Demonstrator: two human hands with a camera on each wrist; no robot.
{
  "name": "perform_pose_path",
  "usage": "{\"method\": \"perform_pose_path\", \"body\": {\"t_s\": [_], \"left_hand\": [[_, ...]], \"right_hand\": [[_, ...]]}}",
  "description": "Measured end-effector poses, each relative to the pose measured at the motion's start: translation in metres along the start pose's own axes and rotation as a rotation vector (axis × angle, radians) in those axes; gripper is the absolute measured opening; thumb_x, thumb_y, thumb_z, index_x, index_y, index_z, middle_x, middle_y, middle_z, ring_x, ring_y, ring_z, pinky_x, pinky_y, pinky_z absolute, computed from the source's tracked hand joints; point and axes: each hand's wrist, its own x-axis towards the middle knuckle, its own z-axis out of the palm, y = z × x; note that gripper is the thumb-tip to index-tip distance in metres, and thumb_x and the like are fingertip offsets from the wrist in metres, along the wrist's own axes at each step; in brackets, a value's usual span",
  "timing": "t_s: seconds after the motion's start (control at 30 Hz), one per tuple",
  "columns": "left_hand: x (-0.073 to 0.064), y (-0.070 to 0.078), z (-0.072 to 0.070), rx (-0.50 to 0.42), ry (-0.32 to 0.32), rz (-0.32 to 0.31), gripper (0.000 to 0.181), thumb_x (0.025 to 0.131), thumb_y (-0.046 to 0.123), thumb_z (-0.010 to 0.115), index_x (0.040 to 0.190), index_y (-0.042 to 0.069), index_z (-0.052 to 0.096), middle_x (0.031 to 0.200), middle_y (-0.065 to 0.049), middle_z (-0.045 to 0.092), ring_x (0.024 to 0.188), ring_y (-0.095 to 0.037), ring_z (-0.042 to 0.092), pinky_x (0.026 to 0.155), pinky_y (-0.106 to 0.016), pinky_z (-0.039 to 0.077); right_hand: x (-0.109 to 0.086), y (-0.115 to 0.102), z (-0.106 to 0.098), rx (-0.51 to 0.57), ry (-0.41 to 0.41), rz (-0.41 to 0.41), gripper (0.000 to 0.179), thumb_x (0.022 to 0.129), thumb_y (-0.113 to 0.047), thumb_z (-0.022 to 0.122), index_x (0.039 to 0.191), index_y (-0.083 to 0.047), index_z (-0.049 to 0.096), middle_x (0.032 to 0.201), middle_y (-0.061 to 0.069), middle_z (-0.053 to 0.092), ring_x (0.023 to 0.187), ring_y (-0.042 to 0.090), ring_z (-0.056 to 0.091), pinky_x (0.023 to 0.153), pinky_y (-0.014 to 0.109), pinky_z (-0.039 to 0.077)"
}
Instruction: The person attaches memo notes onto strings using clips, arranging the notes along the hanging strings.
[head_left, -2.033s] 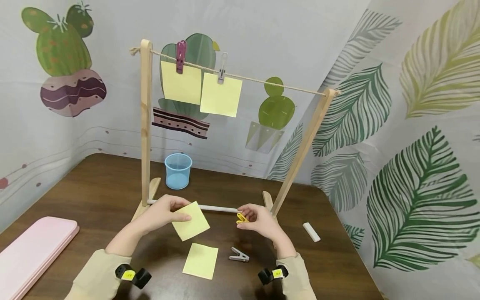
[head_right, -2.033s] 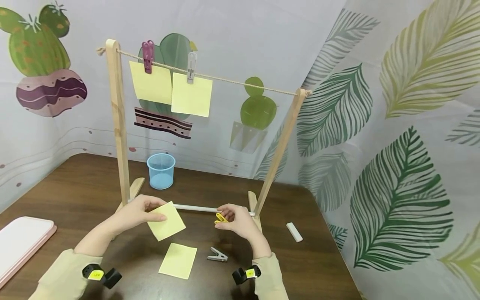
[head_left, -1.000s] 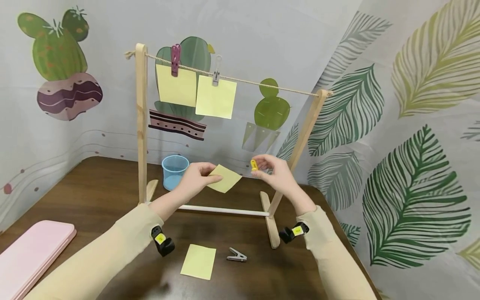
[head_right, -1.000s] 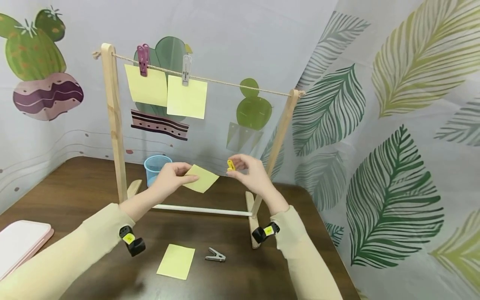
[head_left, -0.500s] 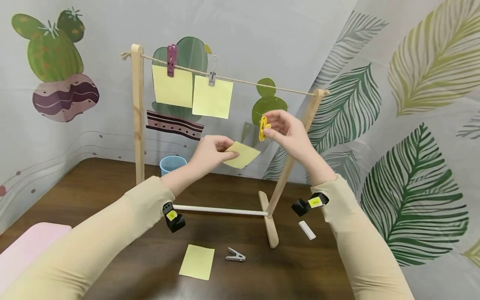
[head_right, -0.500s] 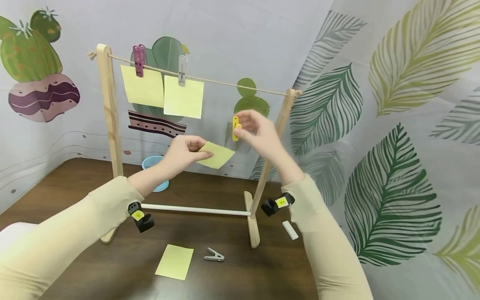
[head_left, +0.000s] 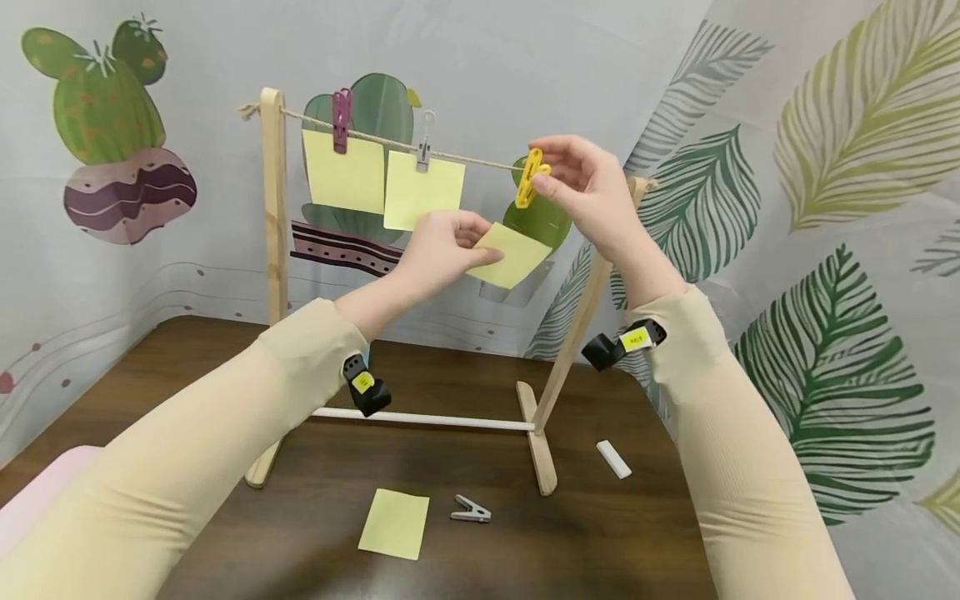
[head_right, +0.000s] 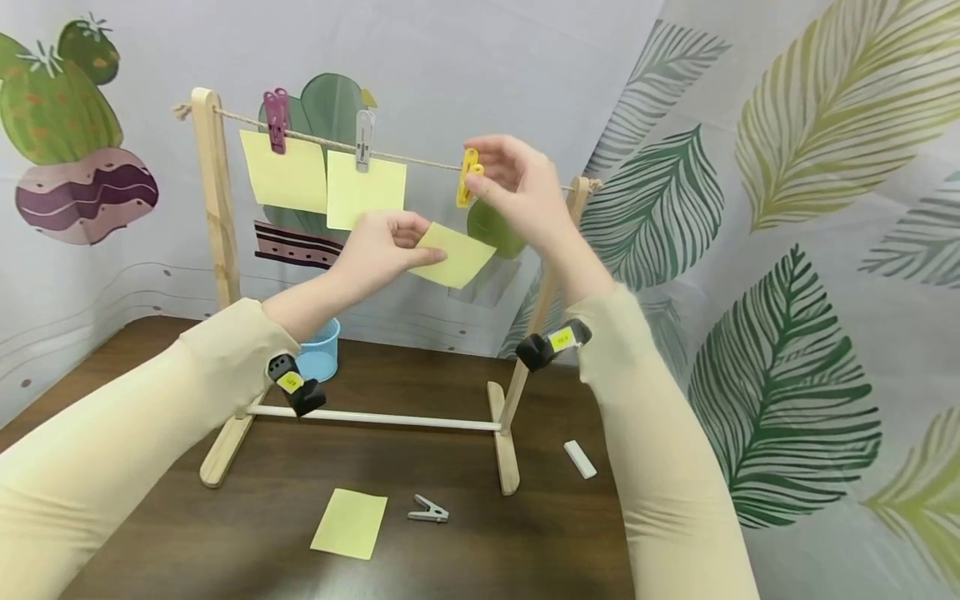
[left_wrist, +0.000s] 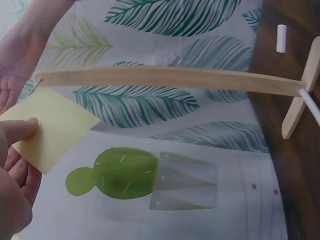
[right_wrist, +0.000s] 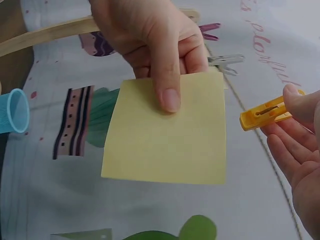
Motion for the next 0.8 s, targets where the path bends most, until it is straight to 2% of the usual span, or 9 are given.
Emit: {"method": "perform_pose_path", "body": {"t_s": [0.1,0.33,0.6,0.8], "left_hand": [[0.009,0.006,-0.004,-0.005,0.028,0.005,0.025,0.083,0.013,0.078,0.105,0.001,0.072,0.103,-0.014,0.074,0.095,-0.022,0.071,0.084,-0.030,0.056],[0.021,0.012,-0.007,-0.044,0.081,0.019,0.026,0.083,0.015,0.079,0.104,0.002,0.073,0.104,-0.013,0.074,0.099,-0.019,0.070,0.086,-0.027,0.054],[0.028,0.005,-0.006,-0.154,0.157,-0.042,0.032,0.084,0.013,0.078,0.111,-0.002,0.070,0.110,-0.017,0.072,0.104,-0.021,0.069,0.084,-0.026,0.053],[0.028,-0.003,-0.006,-0.166,0.231,-0.083,0.038,0.083,0.014,0.078,0.116,-0.002,0.068,0.114,-0.017,0.071,0.108,-0.023,0.067,0.089,-0.029,0.053]], "right_hand": [[0.010,-0.007,-0.002,0.026,0.018,0.002,0.033,0.091,0.000,0.064,0.124,0.005,0.060,0.099,-0.005,0.067,0.092,0.012,0.064,0.086,0.020,0.050],[0.031,-0.016,-0.001,-0.003,0.109,0.069,0.028,0.090,-0.002,0.066,0.118,0.001,0.064,0.094,-0.002,0.067,0.086,0.010,0.066,0.083,0.020,0.052],[0.044,-0.017,0.003,-0.007,0.203,0.111,0.026,0.087,0.001,0.069,0.113,0.003,0.067,0.088,-0.002,0.067,0.081,0.010,0.066,0.084,0.021,0.054],[0.045,-0.013,0.005,0.041,0.251,0.119,0.018,0.085,0.005,0.070,0.102,0.002,0.070,0.083,0.003,0.070,0.076,0.010,0.067,0.080,0.020,0.055]]}}
